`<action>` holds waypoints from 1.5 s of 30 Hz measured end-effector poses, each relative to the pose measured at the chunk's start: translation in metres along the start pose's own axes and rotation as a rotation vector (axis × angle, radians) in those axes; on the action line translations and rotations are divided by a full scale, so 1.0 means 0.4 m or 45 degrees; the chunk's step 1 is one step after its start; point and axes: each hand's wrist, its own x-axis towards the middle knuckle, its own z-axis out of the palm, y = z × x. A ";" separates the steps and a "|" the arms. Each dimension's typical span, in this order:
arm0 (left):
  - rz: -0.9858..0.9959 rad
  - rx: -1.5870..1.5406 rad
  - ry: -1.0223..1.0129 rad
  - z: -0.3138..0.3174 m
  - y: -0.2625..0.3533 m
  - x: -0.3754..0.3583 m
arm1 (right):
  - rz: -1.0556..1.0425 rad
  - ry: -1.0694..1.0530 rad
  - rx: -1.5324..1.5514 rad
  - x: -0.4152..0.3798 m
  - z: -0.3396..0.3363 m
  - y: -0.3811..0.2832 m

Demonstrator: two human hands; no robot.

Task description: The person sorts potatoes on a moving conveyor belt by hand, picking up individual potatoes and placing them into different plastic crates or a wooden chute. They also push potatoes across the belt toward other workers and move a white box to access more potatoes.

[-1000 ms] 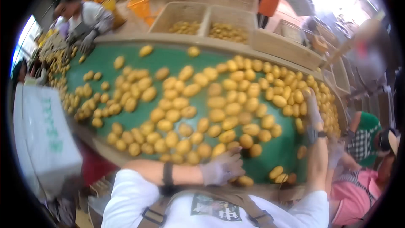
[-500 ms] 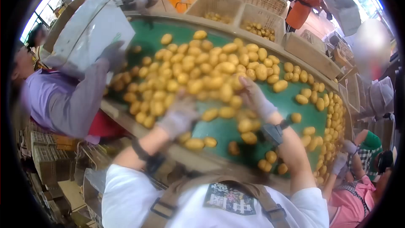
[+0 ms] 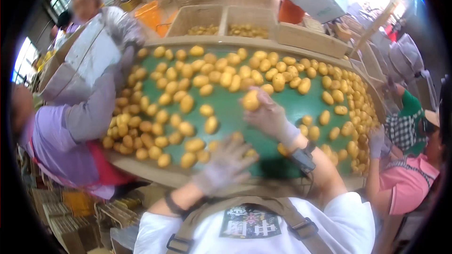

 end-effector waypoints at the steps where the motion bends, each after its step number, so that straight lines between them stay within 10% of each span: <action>1: 0.059 0.028 -0.072 0.044 0.023 0.001 | -0.052 0.026 -0.027 -0.018 0.004 -0.007; 6: -0.055 0.093 -0.174 0.050 -0.102 -0.010 | -0.248 0.220 -0.534 -0.118 -0.049 -0.073; 10: -0.410 0.435 -0.188 -0.031 -0.209 -0.109 | -0.275 0.583 -1.760 -0.172 -0.246 -0.191; 13: -0.593 0.537 -0.234 -0.064 -0.232 -0.170 | -0.794 0.910 -2.546 -0.197 -0.415 -0.374; 17: -0.617 0.435 -0.134 -0.064 -0.156 -0.129 | -0.366 1.297 -1.720 -0.146 -0.447 -0.406; 24: 0.071 0.006 -0.182 0.062 0.005 -0.003 | -0.373 0.626 -1.055 0.056 -0.387 -0.168; 28: -0.064 0.102 -0.299 0.092 -0.044 -0.040 | -0.203 0.388 -0.781 0.112 -0.168 0.064; 30: -0.144 0.296 -0.290 0.067 -0.123 -0.079 | -0.345 0.324 -1.451 0.152 -0.119 0.177; 39: -1.035 0.144 -0.074 -0.028 -0.476 -0.345 | 0.150 -0.511 -1.348 0.046 0.013 0.085; 42: -1.504 -0.254 0.147 -0.146 -0.362 -0.290 | 0.076 -0.229 -1.804 0.006 0.000 -0.085; 45: -1.325 0.504 0.082 -0.151 -0.297 -0.308 | -0.450 0.167 -2.396 0.082 -0.112 -0.197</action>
